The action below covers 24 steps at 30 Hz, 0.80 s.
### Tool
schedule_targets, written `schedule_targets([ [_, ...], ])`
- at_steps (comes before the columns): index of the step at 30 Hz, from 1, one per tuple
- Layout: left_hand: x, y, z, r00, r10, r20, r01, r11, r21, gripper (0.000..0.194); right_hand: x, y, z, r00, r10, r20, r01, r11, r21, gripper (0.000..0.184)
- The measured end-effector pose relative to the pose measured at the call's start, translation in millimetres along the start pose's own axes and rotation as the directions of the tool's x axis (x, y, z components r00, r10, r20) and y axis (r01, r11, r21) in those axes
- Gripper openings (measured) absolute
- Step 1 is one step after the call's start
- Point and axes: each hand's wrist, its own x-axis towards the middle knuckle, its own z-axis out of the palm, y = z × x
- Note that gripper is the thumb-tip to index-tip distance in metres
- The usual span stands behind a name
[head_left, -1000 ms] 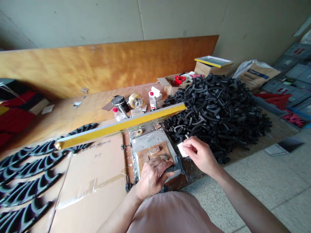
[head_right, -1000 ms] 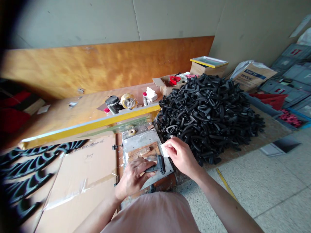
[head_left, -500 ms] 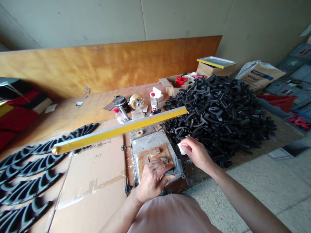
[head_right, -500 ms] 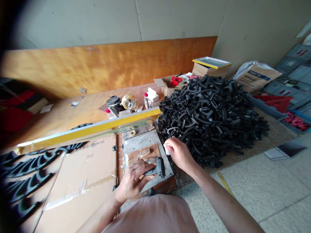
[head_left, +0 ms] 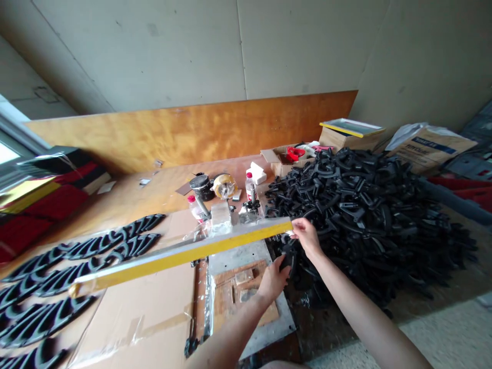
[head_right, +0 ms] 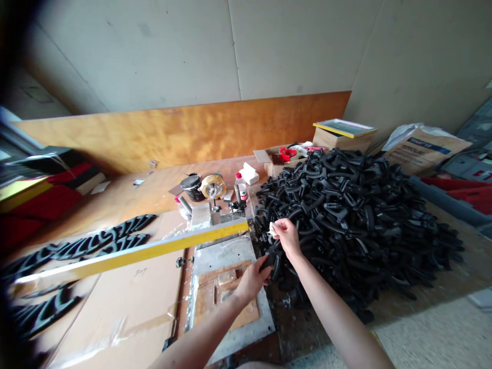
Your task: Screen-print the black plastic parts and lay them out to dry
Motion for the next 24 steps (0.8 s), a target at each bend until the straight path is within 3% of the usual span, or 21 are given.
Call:
schedule_targets([
  [2,24,0,7.5,0.999,0.028,-0.045,-0.03,0.998,-0.052,0.061,28,6,22,1.0,-0.015,0.026,0.017,0.998,-0.063,0.044],
  [5,42,2,8.9,0.991,0.103,-0.082,-0.104,0.995,-0.001,0.059,65,10,58,0.994,-0.037,0.1,0.051,0.989,-0.138,0.028],
  [8,38,-2,2.3,0.99,0.094,-0.102,-0.092,0.995,0.028,0.054,87,5,80,0.975,-0.07,0.21,0.11,0.976,-0.186,0.013],
  [10,24,-6,-6.5,0.991,0.074,-0.115,-0.076,0.997,-0.011,0.051,89,-5,77,0.945,-0.121,0.305,0.202,0.946,-0.252,0.023],
  [12,4,-13,-19.9,0.99,0.048,-0.131,-0.06,0.995,-0.085,0.047,84,-22,55,0.886,-0.242,0.395,0.403,0.824,-0.398,0.032],
  [14,-21,-23,-38.4,0.985,-0.01,-0.17,-0.015,0.989,-0.145,0.045,77,-41,17,0.802,-0.379,0.463,0.597,0.552,-0.582,0.039],
  [16,-47,-35,-60.0,0.964,-0.092,-0.25,0.047,0.982,-0.181,0.047,72,-57,-30,0.763,-0.442,0.471,0.617,0.284,-0.734,0.041],
  [18,-72,-49,-81.7,0.914,-0.179,-0.364,0.094,0.966,-0.239,0.051,72,-65,-76,0.788,-0.421,0.449,0.532,0.099,-0.841,0.037],
  [21,-108,-67,-109.8,0.809,-0.269,-0.523,0.069,0.926,-0.37,0.057,83,-61,-122,0.826,-0.348,0.443,0.449,-0.068,-0.891,0.025],
  [24,-139,-73,-132.7,0.72,-0.29,-0.63,-0.014,0.902,-0.431,0.057,90,-52,-131,0.787,-0.39,0.478,0.478,-0.102,-0.872,0.019],
])
